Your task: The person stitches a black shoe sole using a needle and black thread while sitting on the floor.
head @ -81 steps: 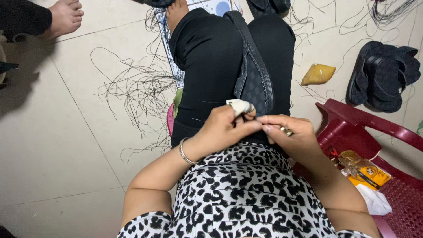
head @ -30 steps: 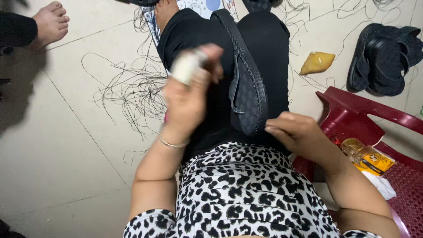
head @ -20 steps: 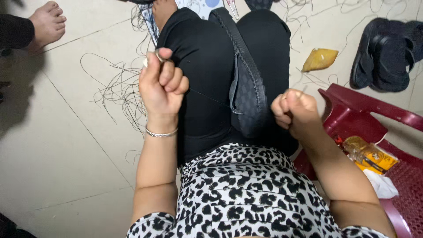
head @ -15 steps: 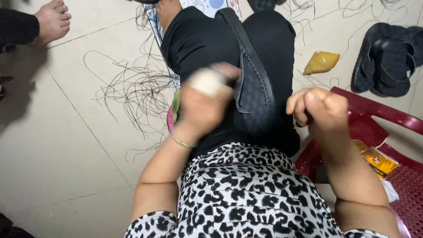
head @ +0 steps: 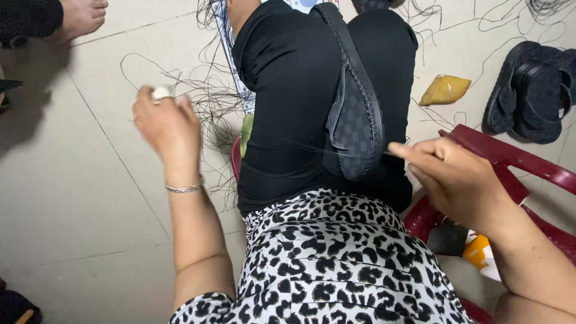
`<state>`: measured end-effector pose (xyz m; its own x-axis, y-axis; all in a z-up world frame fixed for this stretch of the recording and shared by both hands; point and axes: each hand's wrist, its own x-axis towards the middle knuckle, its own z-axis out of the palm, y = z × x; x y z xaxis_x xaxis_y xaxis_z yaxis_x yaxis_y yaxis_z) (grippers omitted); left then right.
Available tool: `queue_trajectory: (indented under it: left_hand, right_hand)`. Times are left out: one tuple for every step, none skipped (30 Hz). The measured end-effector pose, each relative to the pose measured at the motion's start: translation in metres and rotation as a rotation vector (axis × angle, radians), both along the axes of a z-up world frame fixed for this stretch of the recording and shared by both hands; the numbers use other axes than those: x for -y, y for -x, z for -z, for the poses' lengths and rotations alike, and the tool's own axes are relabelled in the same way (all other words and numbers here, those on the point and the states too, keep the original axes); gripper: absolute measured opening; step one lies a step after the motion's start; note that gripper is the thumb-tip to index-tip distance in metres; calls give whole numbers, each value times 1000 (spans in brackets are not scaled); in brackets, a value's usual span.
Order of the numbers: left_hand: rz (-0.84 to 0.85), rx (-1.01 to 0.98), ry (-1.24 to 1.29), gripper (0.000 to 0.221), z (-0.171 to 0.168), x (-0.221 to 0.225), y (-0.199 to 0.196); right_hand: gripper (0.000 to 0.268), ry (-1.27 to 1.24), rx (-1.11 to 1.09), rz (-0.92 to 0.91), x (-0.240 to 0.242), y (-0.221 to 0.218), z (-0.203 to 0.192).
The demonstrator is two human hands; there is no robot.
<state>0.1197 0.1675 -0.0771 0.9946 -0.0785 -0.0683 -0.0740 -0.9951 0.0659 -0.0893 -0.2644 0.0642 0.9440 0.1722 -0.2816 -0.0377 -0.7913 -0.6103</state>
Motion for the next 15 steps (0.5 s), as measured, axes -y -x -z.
queue_trajectory:
  left_hand:
    - [84, 40, 192, 25, -11, 20, 4]
    - [169, 81, 383, 27, -23, 39, 7]
    - [160, 81, 386, 27, -46, 68, 15]
    - [234, 71, 690, 27, -70, 96, 22]
    - [307, 64, 994, 28, -94, 125, 28]
    - [297, 67, 996, 28, -90, 136, 38]
    - [468, -49, 936, 46, -87, 147, 48]
    - [636, -165, 868, 75, -83, 159, 59]
    - [633, -166, 869, 75, -81, 163, 63]
    - [819, -149, 756, 86, -78, 167, 67]
    - [1005, -129, 639, 103, -77, 172, 71]
    - [1005, -131, 642, 103, -75, 176, 73]
    - [1018, -116, 626, 105, -73, 180, 75]
    - [1031, -101, 610, 107, -71, 184, 78]
    - [1028, -103, 613, 107, -67, 187, 82]
  right_hand:
    - [51, 104, -89, -25, -2, -1, -2]
    - [53, 210, -176, -49, -5, -3, -3]
    - [53, 214, -178, -57, -5, -3, -4]
    - [56, 264, -191, -66, -6, -3, -4]
    - [59, 313, -204, -75, -6, -3, -5]
    - [59, 317, -205, -84, -6, -5, -6]
    - [63, 320, -155, -110, -6, -5, -7]
    - [67, 322, -105, -137, -5, -5, -8]
    - [67, 322, -107, -139, -6, -6, -8]
    - [69, 423, -207, -166, -5, -6, -8]
    - [72, 524, -309, -187, -5, -6, -9]
    - [72, 525, -312, -187, -7, -6, -12]
    - [73, 611, -339, -201, -8, -7, -15]
    - [74, 697, -366, -214, -10, -7, -18]
    - [74, 697, -370, -217, -12, -4, -19]
